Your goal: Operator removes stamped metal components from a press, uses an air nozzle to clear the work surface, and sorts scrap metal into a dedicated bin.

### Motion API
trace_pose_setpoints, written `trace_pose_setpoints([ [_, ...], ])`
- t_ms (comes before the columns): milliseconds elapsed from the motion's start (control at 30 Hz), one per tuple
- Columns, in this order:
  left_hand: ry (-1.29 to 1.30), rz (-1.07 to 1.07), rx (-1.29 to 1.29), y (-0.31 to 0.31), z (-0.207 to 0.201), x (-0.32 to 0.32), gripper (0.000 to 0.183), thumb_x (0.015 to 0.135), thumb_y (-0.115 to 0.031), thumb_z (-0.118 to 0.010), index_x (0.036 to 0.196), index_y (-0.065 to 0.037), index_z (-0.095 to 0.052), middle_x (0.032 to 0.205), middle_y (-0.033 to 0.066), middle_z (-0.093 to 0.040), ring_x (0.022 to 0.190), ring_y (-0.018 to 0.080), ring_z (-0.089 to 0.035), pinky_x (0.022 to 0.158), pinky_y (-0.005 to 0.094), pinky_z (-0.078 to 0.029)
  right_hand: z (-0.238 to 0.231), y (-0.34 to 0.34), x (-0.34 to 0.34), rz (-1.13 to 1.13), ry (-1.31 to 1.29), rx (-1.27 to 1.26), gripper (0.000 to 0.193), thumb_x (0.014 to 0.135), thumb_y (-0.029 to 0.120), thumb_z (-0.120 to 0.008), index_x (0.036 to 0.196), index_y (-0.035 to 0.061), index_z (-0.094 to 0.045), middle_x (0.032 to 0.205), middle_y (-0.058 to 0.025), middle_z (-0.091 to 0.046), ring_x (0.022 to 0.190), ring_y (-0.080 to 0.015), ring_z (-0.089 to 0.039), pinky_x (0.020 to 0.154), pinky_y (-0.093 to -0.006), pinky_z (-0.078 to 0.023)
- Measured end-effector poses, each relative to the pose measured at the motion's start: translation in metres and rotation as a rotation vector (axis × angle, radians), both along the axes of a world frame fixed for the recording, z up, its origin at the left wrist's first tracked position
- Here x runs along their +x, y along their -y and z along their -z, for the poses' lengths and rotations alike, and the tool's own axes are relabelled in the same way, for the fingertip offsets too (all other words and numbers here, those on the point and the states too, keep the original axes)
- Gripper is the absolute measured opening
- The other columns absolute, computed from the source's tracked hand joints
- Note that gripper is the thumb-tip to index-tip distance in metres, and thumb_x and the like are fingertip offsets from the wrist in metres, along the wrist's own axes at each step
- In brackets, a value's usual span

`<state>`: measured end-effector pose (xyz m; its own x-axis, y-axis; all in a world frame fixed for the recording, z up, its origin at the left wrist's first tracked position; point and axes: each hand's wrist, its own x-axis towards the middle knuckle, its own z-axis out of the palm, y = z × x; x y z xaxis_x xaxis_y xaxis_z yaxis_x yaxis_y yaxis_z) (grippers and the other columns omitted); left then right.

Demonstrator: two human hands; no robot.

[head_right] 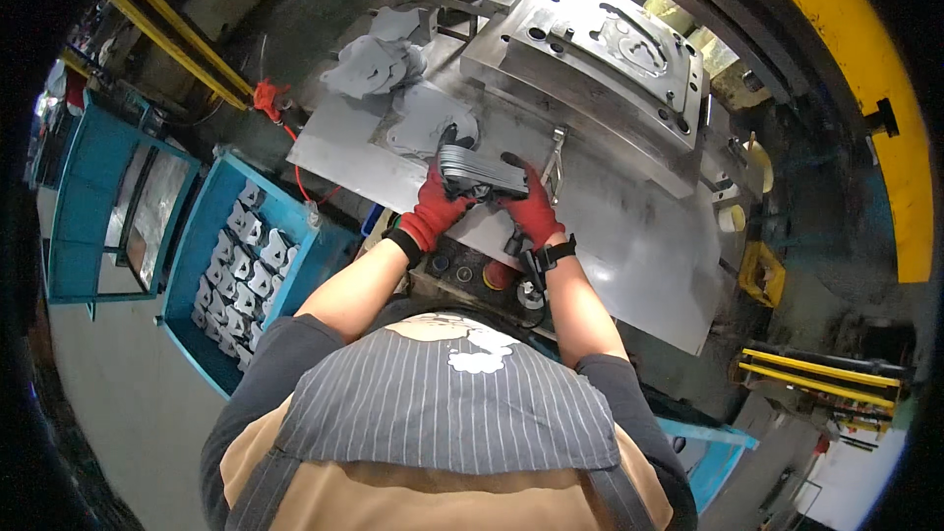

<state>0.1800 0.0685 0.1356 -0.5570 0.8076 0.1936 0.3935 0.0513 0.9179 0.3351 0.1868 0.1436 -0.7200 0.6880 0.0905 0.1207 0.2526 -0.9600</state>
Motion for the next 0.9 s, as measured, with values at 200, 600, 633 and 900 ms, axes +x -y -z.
trace_pose_setpoints([
  [200,0.029,-0.071,-0.062,-0.002,-0.003,0.014,0.094,0.061,-0.021,-0.074,0.136,-0.003,-0.020,0.126,0.0227,-0.041,0.119,0.0359,-0.039,0.100,0.0392,-0.033,-0.005,0.008,-0.007,0.217,0.234,0.210,0.061,0.070,-0.001,-0.064,0.126,0.0038,-0.040,0.113,-0.0162,-0.055,0.105,-0.0254,-0.053,0.090,-0.0336,-0.042],
  [600,0.683,-0.091,0.080,0.139,-0.091,0.008,0.065,0.084,-0.025,-0.060,0.134,-0.002,-0.027,0.123,0.0131,-0.048,0.111,0.0232,-0.048,0.093,0.0317,-0.040,-0.155,0.117,-0.020,-0.244,0.409,0.292,0.045,0.065,0.019,-0.075,0.101,-0.0007,-0.057,0.084,-0.0108,-0.063,0.076,-0.0163,-0.058,0.069,-0.0304,-0.046],
  [633,0.648,-0.086,0.101,0.156,-0.096,0.004,0.060,0.085,-0.026,-0.059,0.132,-0.002,-0.032,0.118,0.0113,-0.052,0.108,0.0221,-0.050,0.091,0.0310,-0.041,-0.145,0.128,-0.022,-0.309,0.372,0.134,0.046,0.066,0.020,-0.075,0.103,-0.0006,-0.057,0.085,-0.0099,-0.063,0.077,-0.0158,-0.057,0.069,-0.0300,-0.046],
  [900,0.851,-0.069,-0.029,0.289,0.010,-0.075,0.039,0.084,-0.026,-0.061,0.116,-0.006,-0.053,0.107,0.0044,-0.058,0.094,0.0139,-0.056,0.086,0.0309,-0.045,-0.062,0.219,-0.095,-0.656,0.447,-0.861,0.042,0.077,0.012,-0.069,0.112,-0.0009,-0.051,0.102,-0.0048,-0.059,0.092,-0.0122,-0.054,0.082,-0.0256,-0.043],
])
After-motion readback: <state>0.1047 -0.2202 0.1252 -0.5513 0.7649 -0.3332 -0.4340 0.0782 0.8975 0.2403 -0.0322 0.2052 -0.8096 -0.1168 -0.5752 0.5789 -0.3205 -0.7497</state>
